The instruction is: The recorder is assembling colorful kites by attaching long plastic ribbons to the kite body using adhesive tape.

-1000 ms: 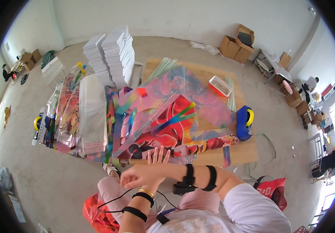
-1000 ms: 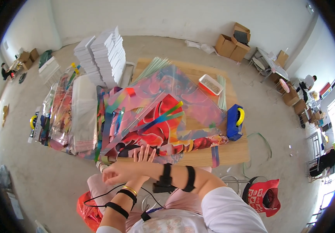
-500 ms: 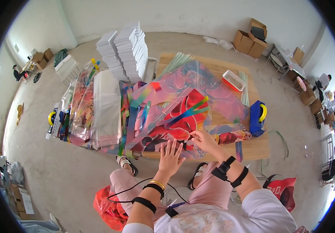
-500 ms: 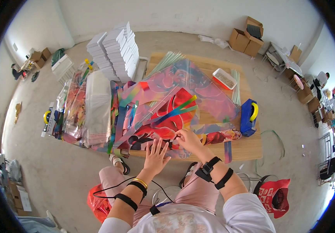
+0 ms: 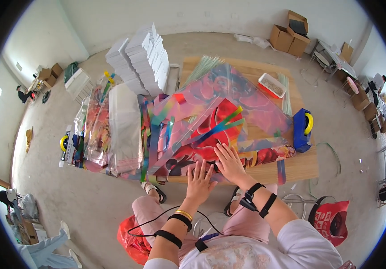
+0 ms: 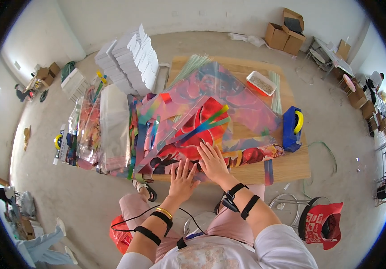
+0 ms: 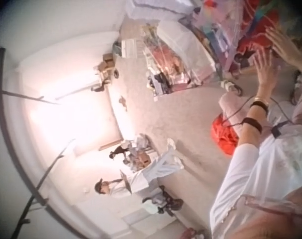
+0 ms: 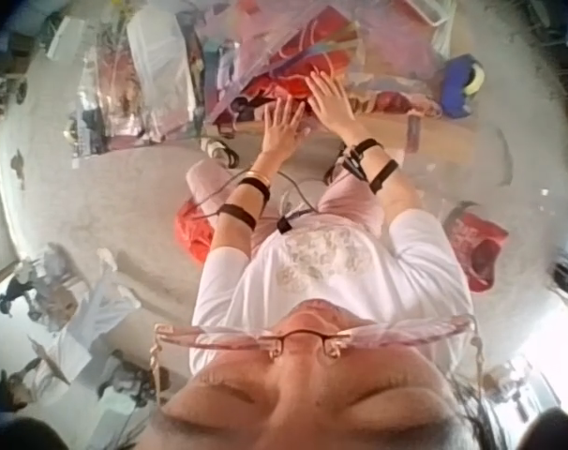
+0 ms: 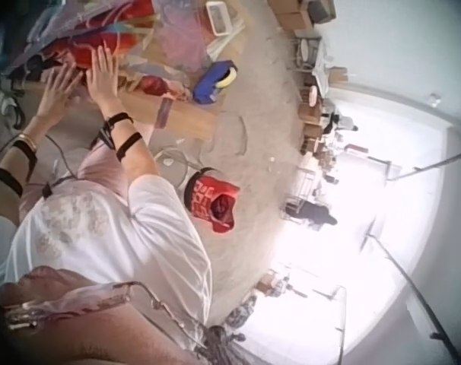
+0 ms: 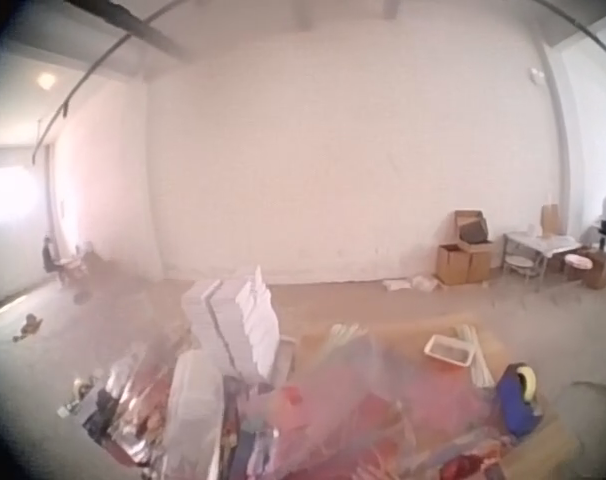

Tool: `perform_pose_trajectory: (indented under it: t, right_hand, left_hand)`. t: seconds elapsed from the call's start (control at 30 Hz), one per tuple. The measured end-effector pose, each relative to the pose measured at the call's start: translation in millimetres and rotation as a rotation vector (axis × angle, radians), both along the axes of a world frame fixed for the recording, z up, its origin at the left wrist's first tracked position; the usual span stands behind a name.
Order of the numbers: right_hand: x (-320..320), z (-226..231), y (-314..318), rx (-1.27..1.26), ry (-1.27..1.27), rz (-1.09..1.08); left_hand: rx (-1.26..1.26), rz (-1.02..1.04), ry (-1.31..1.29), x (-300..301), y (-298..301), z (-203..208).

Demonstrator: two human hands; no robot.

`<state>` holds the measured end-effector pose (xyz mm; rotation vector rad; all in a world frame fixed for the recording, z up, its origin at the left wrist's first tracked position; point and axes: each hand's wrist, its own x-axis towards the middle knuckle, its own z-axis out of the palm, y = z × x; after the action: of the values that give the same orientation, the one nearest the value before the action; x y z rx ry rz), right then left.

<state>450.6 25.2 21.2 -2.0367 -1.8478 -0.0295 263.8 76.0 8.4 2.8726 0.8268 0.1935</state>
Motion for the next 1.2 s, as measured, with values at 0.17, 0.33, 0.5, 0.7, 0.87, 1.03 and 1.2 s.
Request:
perform_pose_trajectory:
  t: [0.17, 0.33, 0.5, 0.7, 0.87, 1.03, 1.2]
  right_hand:
    - [0, -11, -5, 0.011, 0.006, -0.022]
    - [2, -12, -4, -0.002, -0.003, -0.030]
    - [6, -12, -7, -0.028, 0.036, -0.039]
    - [-2, -15, -3, -0.048, 0.032, -0.040]
    - [2, -12, -4, -0.056, 0.076, -0.044]
    - [4, -11, -4, -0.059, 0.029, -0.047]
    - [15, -5, -2, 0.009, 0.156, -0.022]
  left_hand:
    - [-0.010, -0.022, 0.032, 1, -3, 2]
    - [-0.027, -0.026, 0.037, 5, 1, 13]
    - [-0.247, 0.094, 0.070, 32, 22, 44]
    - [0.135, 0.070, -0.070, 59, 54, 20]
    - [0.132, 0.089, -0.019, 61, 69, 0]
    - [0.092, 0.110, -0.020, 61, 69, -6]
    - [0.075, 0.118, 0.004, 65, 67, -4]
